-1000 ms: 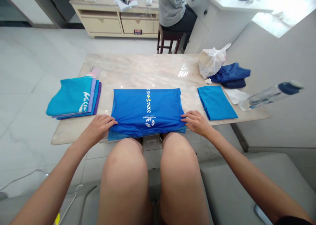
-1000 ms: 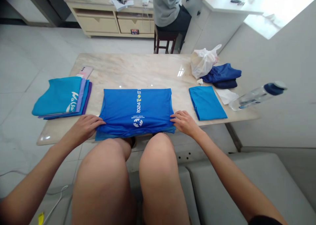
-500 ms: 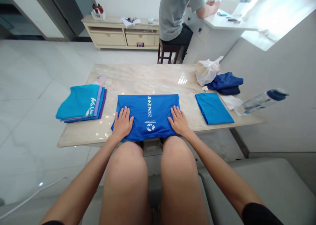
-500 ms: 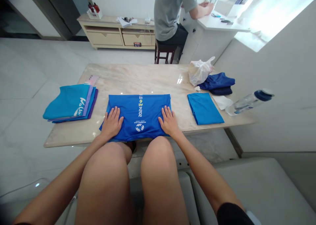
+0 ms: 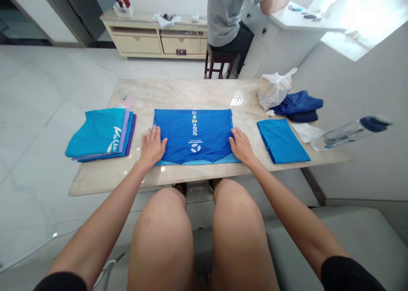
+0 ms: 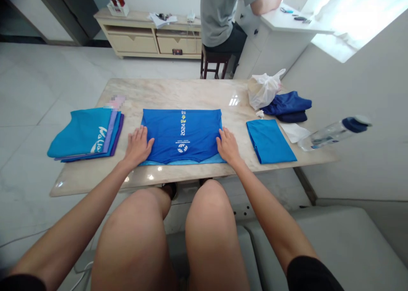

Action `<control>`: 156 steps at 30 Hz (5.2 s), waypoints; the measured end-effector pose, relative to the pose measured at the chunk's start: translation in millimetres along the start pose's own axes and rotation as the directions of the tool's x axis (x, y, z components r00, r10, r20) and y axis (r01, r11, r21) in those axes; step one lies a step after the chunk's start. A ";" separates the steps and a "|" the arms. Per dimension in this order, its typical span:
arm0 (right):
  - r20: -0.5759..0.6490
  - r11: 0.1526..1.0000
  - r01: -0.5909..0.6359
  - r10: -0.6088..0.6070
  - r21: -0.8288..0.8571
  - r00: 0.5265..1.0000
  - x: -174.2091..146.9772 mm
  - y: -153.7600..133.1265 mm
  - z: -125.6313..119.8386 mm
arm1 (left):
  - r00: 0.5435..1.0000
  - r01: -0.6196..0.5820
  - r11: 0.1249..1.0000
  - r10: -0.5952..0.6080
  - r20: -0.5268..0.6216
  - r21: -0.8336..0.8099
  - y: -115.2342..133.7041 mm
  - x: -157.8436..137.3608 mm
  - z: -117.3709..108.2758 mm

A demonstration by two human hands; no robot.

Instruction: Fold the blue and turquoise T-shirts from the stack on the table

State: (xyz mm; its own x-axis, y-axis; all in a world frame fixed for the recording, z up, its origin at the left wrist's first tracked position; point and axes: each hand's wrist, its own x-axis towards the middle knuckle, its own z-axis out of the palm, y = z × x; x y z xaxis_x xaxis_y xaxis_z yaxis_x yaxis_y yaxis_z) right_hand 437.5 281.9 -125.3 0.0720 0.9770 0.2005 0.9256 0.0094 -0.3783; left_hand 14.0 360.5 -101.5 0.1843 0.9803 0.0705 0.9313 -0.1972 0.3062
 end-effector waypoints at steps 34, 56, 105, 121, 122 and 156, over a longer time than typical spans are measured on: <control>0.134 0.933 -0.337 0.352 -0.125 0.926 -21.9 -7.9 -54.5 | 0.917 0.400 0.915 -0.399 0.034 -0.048 -35.8 -63.3 -59.8; -0.124 1.000 -0.002 -0.002 -0.025 0.992 -60.2 -3.3 -10.6 | 0.918 0.375 0.900 -0.394 -0.045 -0.222 -3.4 -45.0 -46.2; 0.030 0.869 -0.441 0.459 -0.226 0.888 -9.1 -91.5 -34.9 | 0.967 0.242 0.962 -0.228 -0.114 0.126 1.3 -61.1 -20.5; 0.026 0.856 -0.500 0.507 -0.133 0.862 36.4 -44.8 -51.4 | 0.965 0.257 0.956 -0.246 -0.088 0.140 1.2 -61.9 -22.4; 0.012 0.890 -0.439 0.443 -0.124 0.896 50.4 -44.5 -46.3 | 0.964 0.261 0.954 -0.251 -0.082 0.145 1.4 -61.9 -22.7; -0.161 0.964 -0.256 0.242 -0.072 0.957 -36.8 40.5 -5.6 | 0.986 0.158 0.912 -0.125 -0.111 0.378 22.4 -56.1 -32.4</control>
State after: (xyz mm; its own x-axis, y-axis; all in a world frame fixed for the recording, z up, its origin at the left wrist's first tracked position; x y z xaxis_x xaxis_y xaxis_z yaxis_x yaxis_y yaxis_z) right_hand 474.4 245.2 -142.9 0.3529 0.9027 0.2460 0.9005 -0.2564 -0.3511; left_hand 14.4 300.7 -67.8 0.0309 0.9901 0.1366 0.9974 -0.0217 -0.0686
